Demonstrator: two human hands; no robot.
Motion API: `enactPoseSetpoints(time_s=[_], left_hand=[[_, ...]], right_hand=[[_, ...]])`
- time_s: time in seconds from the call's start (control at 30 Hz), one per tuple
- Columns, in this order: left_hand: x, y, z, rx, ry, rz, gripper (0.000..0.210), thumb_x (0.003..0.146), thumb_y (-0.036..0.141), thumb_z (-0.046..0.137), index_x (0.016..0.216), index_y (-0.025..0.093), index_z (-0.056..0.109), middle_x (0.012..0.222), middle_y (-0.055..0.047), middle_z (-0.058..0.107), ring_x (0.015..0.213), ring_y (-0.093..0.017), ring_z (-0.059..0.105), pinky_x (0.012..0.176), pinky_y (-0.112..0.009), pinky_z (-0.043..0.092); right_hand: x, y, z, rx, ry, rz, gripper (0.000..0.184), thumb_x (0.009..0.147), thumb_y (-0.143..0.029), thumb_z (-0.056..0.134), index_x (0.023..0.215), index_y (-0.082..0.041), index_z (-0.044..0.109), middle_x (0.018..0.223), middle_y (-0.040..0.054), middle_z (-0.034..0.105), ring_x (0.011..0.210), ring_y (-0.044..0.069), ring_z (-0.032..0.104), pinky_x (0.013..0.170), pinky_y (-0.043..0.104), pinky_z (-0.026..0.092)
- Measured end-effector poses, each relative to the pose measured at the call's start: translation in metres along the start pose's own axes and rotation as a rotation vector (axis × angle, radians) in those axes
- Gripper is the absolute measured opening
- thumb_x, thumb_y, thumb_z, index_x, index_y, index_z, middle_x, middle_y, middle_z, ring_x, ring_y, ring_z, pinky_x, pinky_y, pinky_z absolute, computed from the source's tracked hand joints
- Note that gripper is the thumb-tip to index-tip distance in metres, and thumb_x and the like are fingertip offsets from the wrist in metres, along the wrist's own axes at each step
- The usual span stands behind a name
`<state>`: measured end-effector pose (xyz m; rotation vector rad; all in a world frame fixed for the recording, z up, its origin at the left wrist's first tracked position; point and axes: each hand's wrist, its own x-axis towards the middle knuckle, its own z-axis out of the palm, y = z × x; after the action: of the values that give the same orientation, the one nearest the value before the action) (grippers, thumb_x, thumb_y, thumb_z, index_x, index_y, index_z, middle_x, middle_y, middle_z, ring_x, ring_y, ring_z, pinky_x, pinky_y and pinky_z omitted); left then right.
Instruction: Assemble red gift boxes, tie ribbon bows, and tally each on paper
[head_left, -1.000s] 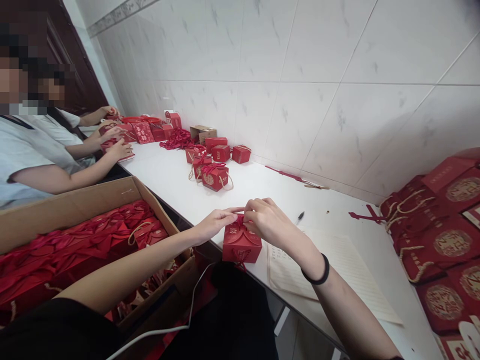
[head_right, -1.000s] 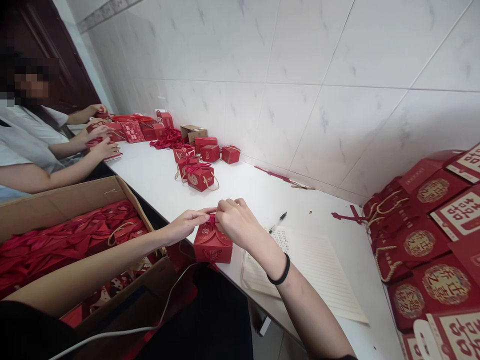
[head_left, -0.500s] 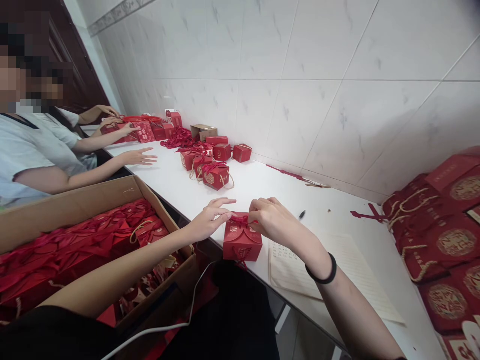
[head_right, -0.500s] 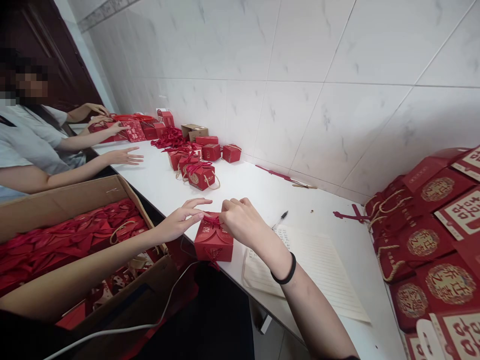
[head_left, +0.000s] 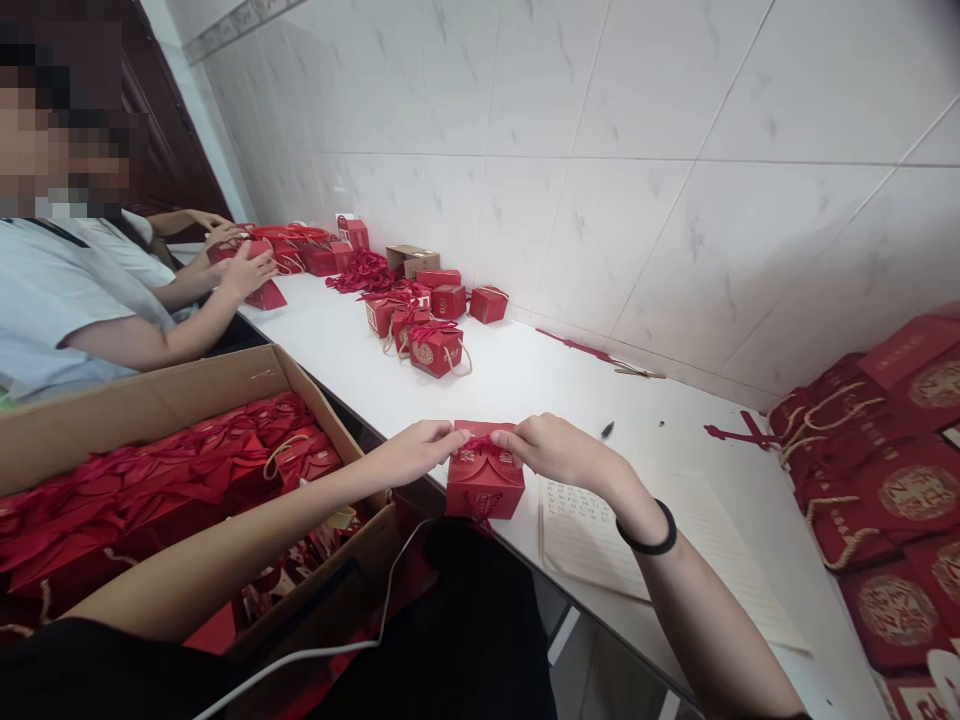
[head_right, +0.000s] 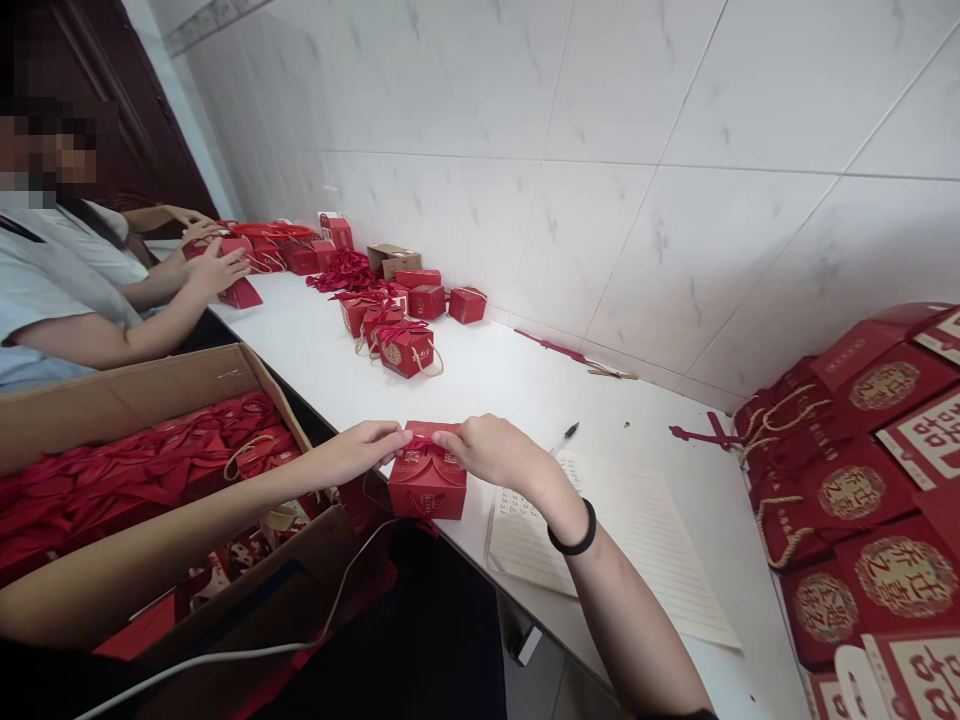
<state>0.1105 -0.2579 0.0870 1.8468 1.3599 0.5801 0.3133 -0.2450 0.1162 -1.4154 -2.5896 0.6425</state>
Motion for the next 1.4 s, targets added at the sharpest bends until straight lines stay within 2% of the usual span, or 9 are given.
enactPoseSetpoints(time_s=[0.1, 0.2, 0.4, 0.63, 0.9, 1.03, 1.2, 1.4], left_hand=[[0.004, -0.003, 0.001, -0.12, -0.064, -0.037, 0.036, 0.072, 0.052, 0.047, 0.061, 0.018, 0.046, 0.055, 0.005, 0.043, 0.052, -0.011, 0.039, 0.053, -0.025, 0.031], [0.006, -0.007, 0.001, -0.179, -0.079, -0.032, 0.034, 0.067, 0.051, 0.053, 0.061, 0.018, 0.046, 0.054, 0.006, 0.042, 0.05, -0.01, 0.038, 0.052, -0.024, 0.03], [0.009, -0.007, 0.003, -0.242, -0.048, -0.068, 0.04, 0.071, 0.056, 0.049, 0.058, 0.018, 0.043, 0.052, 0.006, 0.037, 0.048, -0.009, 0.036, 0.051, -0.025, 0.031], [0.01, -0.008, 0.005, -0.328, -0.019, -0.06, 0.036, 0.065, 0.051, 0.058, 0.063, 0.016, 0.05, 0.06, 0.004, 0.048, 0.056, -0.01, 0.045, 0.055, -0.024, 0.04], [0.009, -0.015, 0.007, -0.396, -0.028, -0.036, 0.032, 0.07, 0.045, 0.059, 0.066, 0.016, 0.047, 0.059, 0.005, 0.051, 0.051, -0.009, 0.051, 0.053, -0.024, 0.044], [0.011, -0.016, 0.008, -0.419, -0.027, -0.044, 0.029, 0.072, 0.041, 0.059, 0.065, 0.016, 0.046, 0.054, 0.006, 0.049, 0.049, -0.009, 0.051, 0.052, -0.023, 0.044], [0.016, -0.023, 0.007, -0.464, -0.066, -0.031, 0.029, 0.073, 0.04, 0.059, 0.064, 0.016, 0.045, 0.049, 0.007, 0.049, 0.046, -0.008, 0.052, 0.051, -0.023, 0.045], [0.02, -0.031, 0.004, -0.529, -0.127, 0.002, 0.034, 0.069, 0.043, 0.065, 0.065, 0.016, 0.046, 0.051, 0.006, 0.052, 0.048, -0.008, 0.054, 0.053, -0.024, 0.046]], right_hand=[[0.007, 0.005, 0.003, 0.194, -0.079, -0.002, 0.054, 0.096, -0.046, 0.037, 0.053, -0.017, 0.052, 0.05, -0.0002, 0.05, 0.044, 0.011, 0.044, 0.05, 0.025, 0.032], [0.015, 0.012, 0.006, 0.35, -0.123, 0.036, 0.053, 0.094, -0.048, 0.04, 0.055, -0.015, 0.055, 0.049, 0.0001, 0.052, 0.043, 0.011, 0.046, 0.048, 0.023, 0.035], [0.024, 0.019, 0.01, 0.603, -0.155, 0.143, 0.046, 0.095, -0.037, 0.043, 0.058, -0.013, 0.056, 0.041, -0.0001, 0.05, 0.04, 0.011, 0.049, 0.05, 0.022, 0.041], [0.021, 0.02, 0.008, 0.537, -0.136, 0.088, 0.034, 0.088, -0.027, 0.052, 0.056, -0.014, 0.052, 0.05, 0.0005, 0.058, 0.046, 0.011, 0.053, 0.05, 0.022, 0.04], [0.019, 0.018, 0.005, 0.525, -0.119, 0.068, 0.022, 0.081, -0.02, 0.054, 0.06, -0.014, 0.053, 0.056, -0.0014, 0.058, 0.054, 0.01, 0.053, 0.053, 0.021, 0.037], [0.019, 0.023, 0.005, 0.588, -0.14, 0.039, 0.019, 0.079, -0.023, 0.054, 0.062, -0.015, 0.053, 0.057, -0.001, 0.056, 0.056, 0.011, 0.052, 0.055, 0.022, 0.038], [0.021, 0.033, 0.005, 0.643, -0.209, -0.088, 0.023, 0.077, -0.035, 0.056, 0.065, -0.015, 0.054, 0.058, -0.0014, 0.054, 0.056, 0.011, 0.048, 0.057, 0.023, 0.038], [0.022, 0.037, 0.003, 0.661, -0.258, -0.102, 0.024, 0.074, -0.037, 0.058, 0.065, -0.015, 0.053, 0.061, -0.0018, 0.052, 0.058, 0.011, 0.049, 0.057, 0.024, 0.039]])
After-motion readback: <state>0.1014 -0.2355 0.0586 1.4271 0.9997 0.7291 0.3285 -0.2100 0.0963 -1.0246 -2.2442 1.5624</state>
